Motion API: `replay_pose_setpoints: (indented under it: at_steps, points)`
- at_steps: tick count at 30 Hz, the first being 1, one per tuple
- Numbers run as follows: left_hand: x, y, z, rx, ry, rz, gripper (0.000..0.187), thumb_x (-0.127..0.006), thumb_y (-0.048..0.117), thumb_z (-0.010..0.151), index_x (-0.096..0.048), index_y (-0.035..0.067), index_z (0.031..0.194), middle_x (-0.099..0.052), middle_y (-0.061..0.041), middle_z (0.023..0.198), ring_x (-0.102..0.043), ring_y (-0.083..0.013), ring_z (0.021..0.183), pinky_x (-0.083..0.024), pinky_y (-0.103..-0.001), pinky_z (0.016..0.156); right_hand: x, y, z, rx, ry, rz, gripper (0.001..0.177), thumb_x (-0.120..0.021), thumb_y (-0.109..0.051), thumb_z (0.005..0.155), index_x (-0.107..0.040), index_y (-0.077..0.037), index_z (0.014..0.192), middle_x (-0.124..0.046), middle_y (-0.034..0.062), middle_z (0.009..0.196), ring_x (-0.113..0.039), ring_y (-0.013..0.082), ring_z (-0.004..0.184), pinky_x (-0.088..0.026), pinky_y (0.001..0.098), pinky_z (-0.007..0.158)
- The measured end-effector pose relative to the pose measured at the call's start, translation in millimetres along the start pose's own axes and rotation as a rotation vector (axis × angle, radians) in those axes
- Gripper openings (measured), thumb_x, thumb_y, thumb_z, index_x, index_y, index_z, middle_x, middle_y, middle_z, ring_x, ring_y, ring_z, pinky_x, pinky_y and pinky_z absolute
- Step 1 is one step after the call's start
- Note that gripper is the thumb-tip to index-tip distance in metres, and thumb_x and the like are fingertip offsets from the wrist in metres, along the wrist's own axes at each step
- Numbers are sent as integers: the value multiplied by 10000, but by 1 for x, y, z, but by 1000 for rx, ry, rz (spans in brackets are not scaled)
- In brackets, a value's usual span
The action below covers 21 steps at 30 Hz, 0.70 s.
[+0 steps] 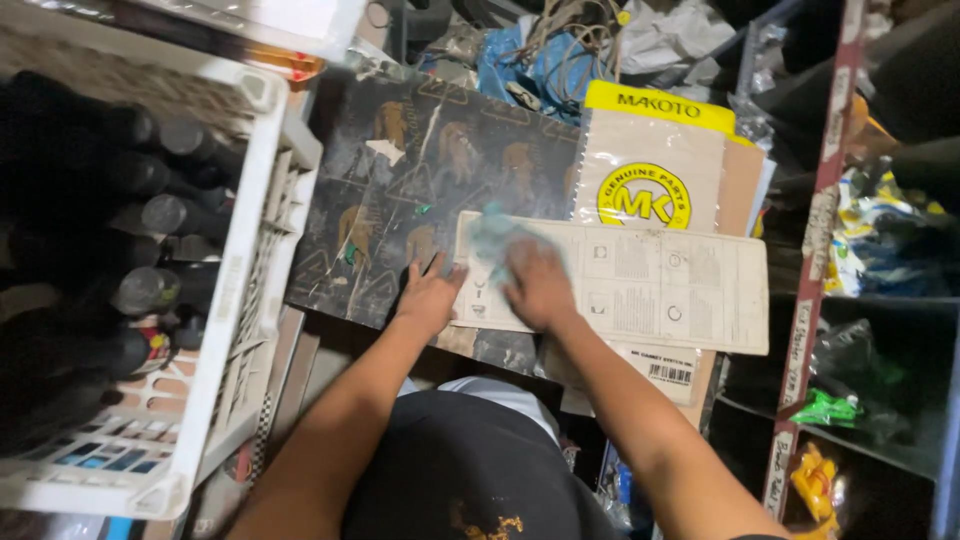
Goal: The person wipes the surface of several plastic-wrapped packages with a cloth. They handle multiple items, including packages labeled 'GRS' and 'MAKOTO', wiping them individually on a cluttered table.
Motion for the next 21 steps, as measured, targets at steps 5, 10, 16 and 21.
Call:
replay_pose_setpoints:
  at_steps: [5, 10, 16, 21]
  points:
    - [7, -1, 5, 64, -32, -11, 876, -773, 305, 888, -308, 87, 1597, -653, -157, 1394, -242, -304, 1560, -135, -601, 1184, -3, -38, 14, -131, 31, 72, 580, -449, -431, 1028, -476, -143, 1530, -366, 186, 1633, -258, 365, 1543, -159, 574, 1251]
    - [0, -3, 23, 77, -65, 11, 677, -795, 221, 868, -524, 96, 1475, -647, -187, 1394, -276, -333, 1547, -116, -618, 1199, 18, -42, 16, 186, -17, 58, 641, -500, -449, 979, -373, -308, 1592, -368, 67, 1652, -285, 302, 1546, -210, 574, 1243]
    - [9, 11, 16, 101, -96, 22, 584, -552, 161, 1005, -399, 70, 1561, -605, -181, 1451, -262, -330, 1555, -112, -584, 1204, -18, -35, 35, -315, -56, 231, 588, -420, -537, 1021, -489, -260, 1536, -426, 153, 1602, -302, 331, 1532, -63, 599, 1256]
    - [10, 10, 2, 138, -134, -5, 698, -554, 162, 981, -280, 88, 1619, -567, -198, 1482, -196, -360, 1568, -109, -608, 1190, 9, -35, 42, -236, 115, 254, 527, -524, -347, 988, -562, -141, 1471, -517, 194, 1525, -460, 364, 1436, -279, 534, 1232]
Point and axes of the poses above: each hand's wrist, its own z-axis towards the middle knuckle, its own x-axis out of the back of the hand, y = z × x, the point moved 2 cm from there along z, towards the middle knuckle
